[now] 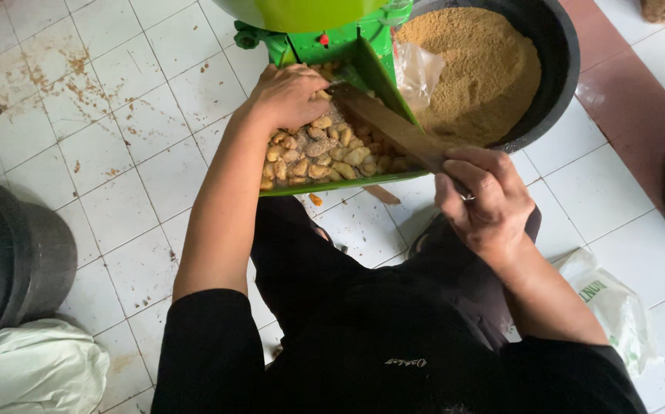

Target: The person sits on the floor and uses a wooden stick to push whole cashews into a green electric grinder. The ground cashew meal collects in a large black basin placed next to the machine.

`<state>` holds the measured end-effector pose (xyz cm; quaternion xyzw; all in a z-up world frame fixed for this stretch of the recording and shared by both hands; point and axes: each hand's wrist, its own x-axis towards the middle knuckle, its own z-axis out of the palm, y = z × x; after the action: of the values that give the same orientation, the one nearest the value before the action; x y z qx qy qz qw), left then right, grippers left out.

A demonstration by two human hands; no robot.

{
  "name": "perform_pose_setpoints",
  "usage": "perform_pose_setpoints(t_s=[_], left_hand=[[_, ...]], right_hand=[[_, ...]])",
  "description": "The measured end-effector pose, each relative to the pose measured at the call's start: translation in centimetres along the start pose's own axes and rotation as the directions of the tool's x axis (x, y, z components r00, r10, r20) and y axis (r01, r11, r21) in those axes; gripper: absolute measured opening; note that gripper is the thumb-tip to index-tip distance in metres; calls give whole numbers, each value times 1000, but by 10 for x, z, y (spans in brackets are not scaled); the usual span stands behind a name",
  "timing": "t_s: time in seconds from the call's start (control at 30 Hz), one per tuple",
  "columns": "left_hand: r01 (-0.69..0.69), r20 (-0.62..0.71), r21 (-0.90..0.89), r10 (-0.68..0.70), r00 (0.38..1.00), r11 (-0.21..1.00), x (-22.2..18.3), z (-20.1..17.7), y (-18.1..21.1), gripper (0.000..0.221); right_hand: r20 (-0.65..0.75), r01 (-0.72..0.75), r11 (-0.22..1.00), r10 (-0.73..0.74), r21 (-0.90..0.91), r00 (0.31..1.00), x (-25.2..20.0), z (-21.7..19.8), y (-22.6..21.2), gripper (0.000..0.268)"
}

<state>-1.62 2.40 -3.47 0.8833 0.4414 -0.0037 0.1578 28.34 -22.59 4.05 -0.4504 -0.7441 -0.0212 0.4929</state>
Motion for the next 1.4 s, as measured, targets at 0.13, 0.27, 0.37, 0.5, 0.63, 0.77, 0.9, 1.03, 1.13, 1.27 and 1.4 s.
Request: perform_pose_setpoints(t_s=[0.13,0.27,0.37,0.5,0.63,0.77,0.9,1.03,1.13,1.27,1.4], left_hand=[[18,52,22,-19,998,1000,7,12,-7,54],[22,84,56,-27,996,998,7,9,-3,52],[37,105,76,-45,993,996,3,0,7,51],[112,95,41,-115,989,993,-3,-10,14,52],[77,53,8,-78,996,997,1,0,10,53],[2,4,1,-2,1000,1000,5,10,0,55],[23,25,9,-23,999,1000,3,5,2,55],[104,60,40,-107,993,994,-6,-8,13,57],[147,87,63,-152,985,987,-12,-18,22,58],[174,141,100,-187,972,980,-13,-25,31,59],[163,119,82,-172,978,983,-13,-28,32,57]], right_hand=[[0,8,1000,-8,-23,1000,5,-3,-21,23],[42,13,999,-11,-47,999,16,12,-23,27],[98,9,998,-3,-69,995,15,28,-20,30],[30,-23,998,25,-64,999,7,34,-18,29],[106,-29,995,39,-91,994,10,46,-18,33],[75,-37,995,44,-97,996,18,46,-20,30],[30,-72,993,75,-98,997,11,11,-26,22],[37,-84,985,91,-154,995,14,-29,-33,18],[77,-47,982,62,-184,995,30,-49,-39,16],[149,-10,984,37,-179,988,38,-50,-41,15],[196,-6,991,33,-136,980,30,-9,-28,22]])
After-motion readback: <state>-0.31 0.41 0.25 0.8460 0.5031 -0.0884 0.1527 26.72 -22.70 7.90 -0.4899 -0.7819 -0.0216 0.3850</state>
